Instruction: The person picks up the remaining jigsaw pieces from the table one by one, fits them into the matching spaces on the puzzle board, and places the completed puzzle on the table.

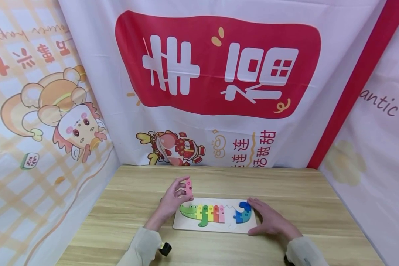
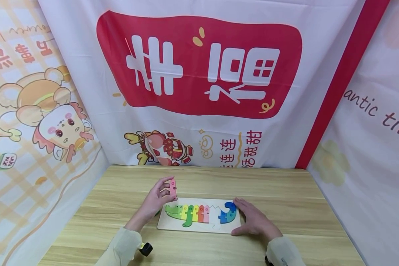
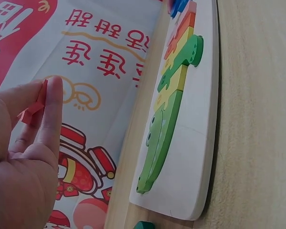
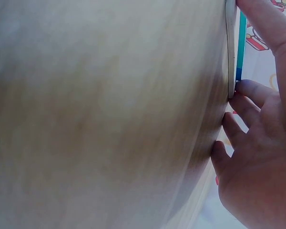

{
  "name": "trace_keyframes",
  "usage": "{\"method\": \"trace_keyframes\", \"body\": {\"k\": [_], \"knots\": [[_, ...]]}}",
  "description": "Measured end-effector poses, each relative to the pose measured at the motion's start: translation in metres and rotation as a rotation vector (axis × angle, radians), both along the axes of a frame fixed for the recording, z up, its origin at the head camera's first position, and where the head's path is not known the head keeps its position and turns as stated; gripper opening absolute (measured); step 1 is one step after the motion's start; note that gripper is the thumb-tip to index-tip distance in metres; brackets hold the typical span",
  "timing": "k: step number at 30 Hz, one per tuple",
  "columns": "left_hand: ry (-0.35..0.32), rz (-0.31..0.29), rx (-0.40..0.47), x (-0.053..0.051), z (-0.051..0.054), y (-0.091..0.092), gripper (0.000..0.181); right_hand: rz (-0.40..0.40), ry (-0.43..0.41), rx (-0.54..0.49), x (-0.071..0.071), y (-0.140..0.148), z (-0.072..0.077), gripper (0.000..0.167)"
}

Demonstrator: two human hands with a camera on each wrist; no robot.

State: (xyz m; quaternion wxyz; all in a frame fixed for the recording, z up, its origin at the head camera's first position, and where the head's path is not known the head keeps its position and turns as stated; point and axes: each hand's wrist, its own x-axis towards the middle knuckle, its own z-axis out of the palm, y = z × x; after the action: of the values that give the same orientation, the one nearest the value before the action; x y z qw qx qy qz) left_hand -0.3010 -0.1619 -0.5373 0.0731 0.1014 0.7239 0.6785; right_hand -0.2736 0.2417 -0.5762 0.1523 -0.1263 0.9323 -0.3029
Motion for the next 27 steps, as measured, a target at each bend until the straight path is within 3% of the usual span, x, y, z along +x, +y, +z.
{"method": "trace_keyframes", "body": {"k": [5, 11, 21, 27], "knots": [[0.008, 0.026, -0.072, -0.002, -0.001, 0.001, 0.081, 0.007, 0.005, 0.003, 0.0, 0.0, 0.0, 0.115], [-0.017, 0.018, -0.095, -0.002, 0.0, 0.003, 0.082, 0.019, 0.007, -0.005, 0.002, 0.001, 0.002, 0.115], [-0.003, -0.003, -0.11, 0.002, 0.005, 0.007, 0.084, 0.012, -0.004, 0.007, 0.001, 0.0, 0.003, 0.115], [0.085, -0.013, -0.22, 0.008, 0.005, 0.012, 0.079, 0.01, -0.007, 0.01, 0.0, 0.001, 0.001, 0.115]]}}
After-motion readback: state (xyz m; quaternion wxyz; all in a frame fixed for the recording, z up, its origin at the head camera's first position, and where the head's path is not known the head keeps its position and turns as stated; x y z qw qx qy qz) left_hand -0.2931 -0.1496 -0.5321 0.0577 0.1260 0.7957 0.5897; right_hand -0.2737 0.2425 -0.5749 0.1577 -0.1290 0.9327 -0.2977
